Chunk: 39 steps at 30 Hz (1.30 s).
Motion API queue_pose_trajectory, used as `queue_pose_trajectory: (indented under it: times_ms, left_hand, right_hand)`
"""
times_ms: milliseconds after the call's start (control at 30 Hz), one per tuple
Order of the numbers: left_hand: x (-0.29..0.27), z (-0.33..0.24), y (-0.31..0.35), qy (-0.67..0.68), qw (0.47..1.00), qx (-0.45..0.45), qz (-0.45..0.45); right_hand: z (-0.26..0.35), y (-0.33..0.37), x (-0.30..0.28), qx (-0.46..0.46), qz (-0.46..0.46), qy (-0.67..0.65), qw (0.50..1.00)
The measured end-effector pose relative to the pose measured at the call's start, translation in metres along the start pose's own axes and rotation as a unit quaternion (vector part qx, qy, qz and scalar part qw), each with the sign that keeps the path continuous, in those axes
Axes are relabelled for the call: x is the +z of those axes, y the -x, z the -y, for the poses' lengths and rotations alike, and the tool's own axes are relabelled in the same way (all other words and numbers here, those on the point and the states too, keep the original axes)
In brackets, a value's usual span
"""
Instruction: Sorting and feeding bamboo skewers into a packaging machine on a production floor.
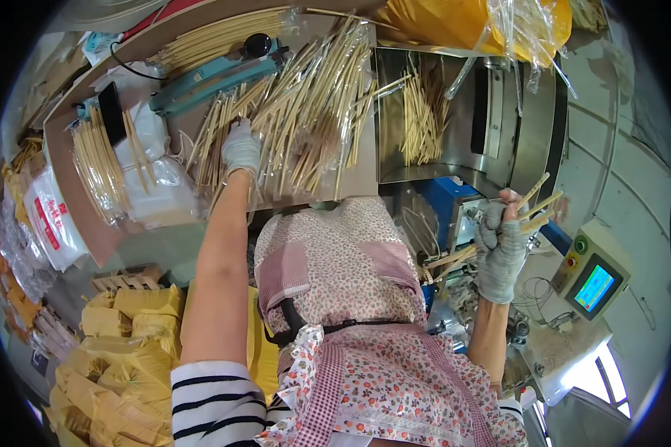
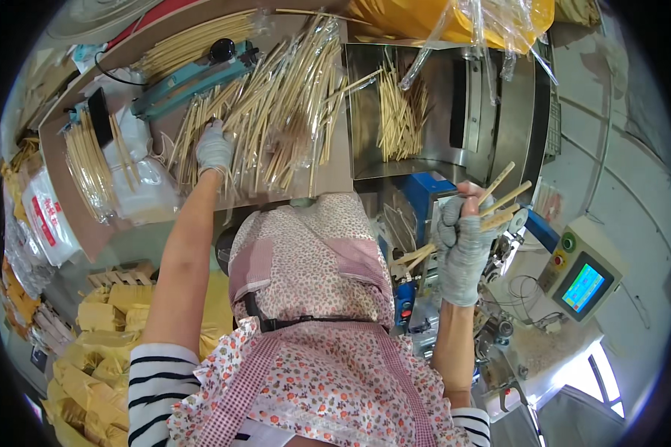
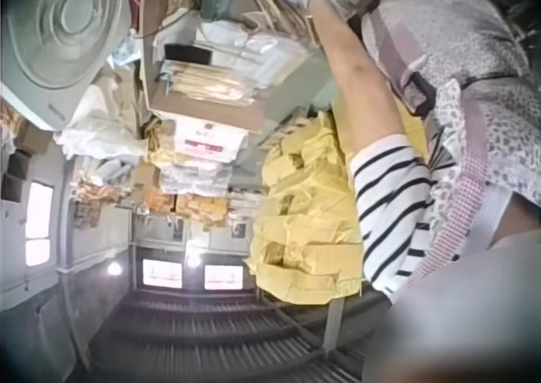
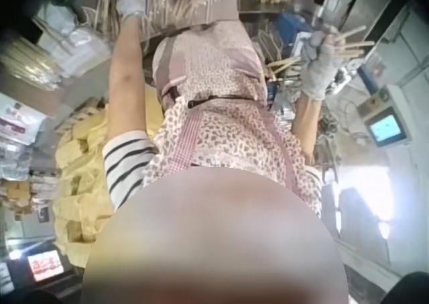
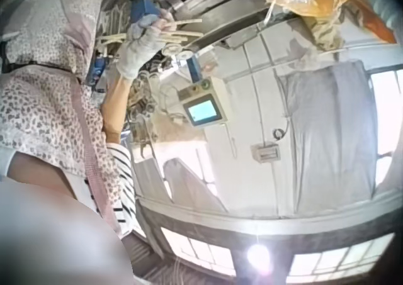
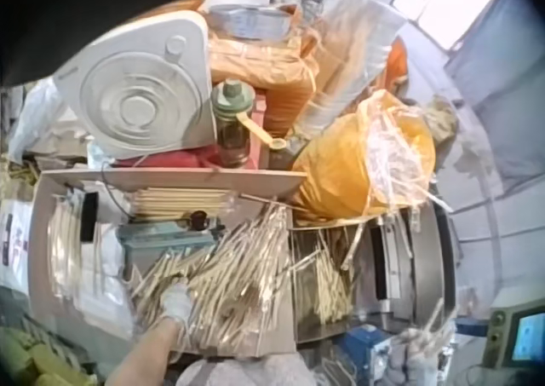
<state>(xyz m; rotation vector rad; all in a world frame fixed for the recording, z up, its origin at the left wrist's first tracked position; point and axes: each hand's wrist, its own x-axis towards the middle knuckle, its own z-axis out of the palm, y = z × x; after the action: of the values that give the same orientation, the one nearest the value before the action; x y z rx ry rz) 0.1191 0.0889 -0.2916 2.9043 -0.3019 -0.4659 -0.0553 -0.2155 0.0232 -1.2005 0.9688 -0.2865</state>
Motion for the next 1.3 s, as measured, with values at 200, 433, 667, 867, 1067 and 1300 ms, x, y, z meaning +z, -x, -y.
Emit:
queue_pose_trajectory:
  times_ms: [200, 433, 667, 867, 1067, 1300]
  left_hand:
    - [-0.039, 0.002, 0.001, 0.115, 0.993, 0.034, 0.019]
    - [-0.184, -0.064, 0.088, 0.637, 0.645, -0.214, 0.364]
    - [-0.229, -0.101, 0.155, 0.617, 0.634, -0.143, 0.443]
    - [-0.236, -0.090, 0.188, 0.621, 0.667, -0.085, 0.404]
    - [-0.258, -0.102, 0.180, 0.684, 0.639, -0.110, 0.335]
    - [-0.282, -0.144, 0.116, 0.787, 0.583, 0.007, 0.203]
  right_hand:
    - [-0.019, 0.010, 0.010, 0.112, 0.037, 0.066, 0.991]
    - [-0.047, -0.027, 0.046, 0.142, 0.141, 0.098, 0.975]
    - [-0.080, -0.069, 0.085, 0.149, 0.124, -0.027, 0.981]
    - [-0.045, -0.054, 0.094, 0.075, 0.272, -0.139, 0.949]
    - [-0.009, -0.020, 0.107, 0.018, 0.298, -0.098, 0.949]
    - [0.029, 0.002, 0.116, -0.030, 0.334, -0.059, 0.940]
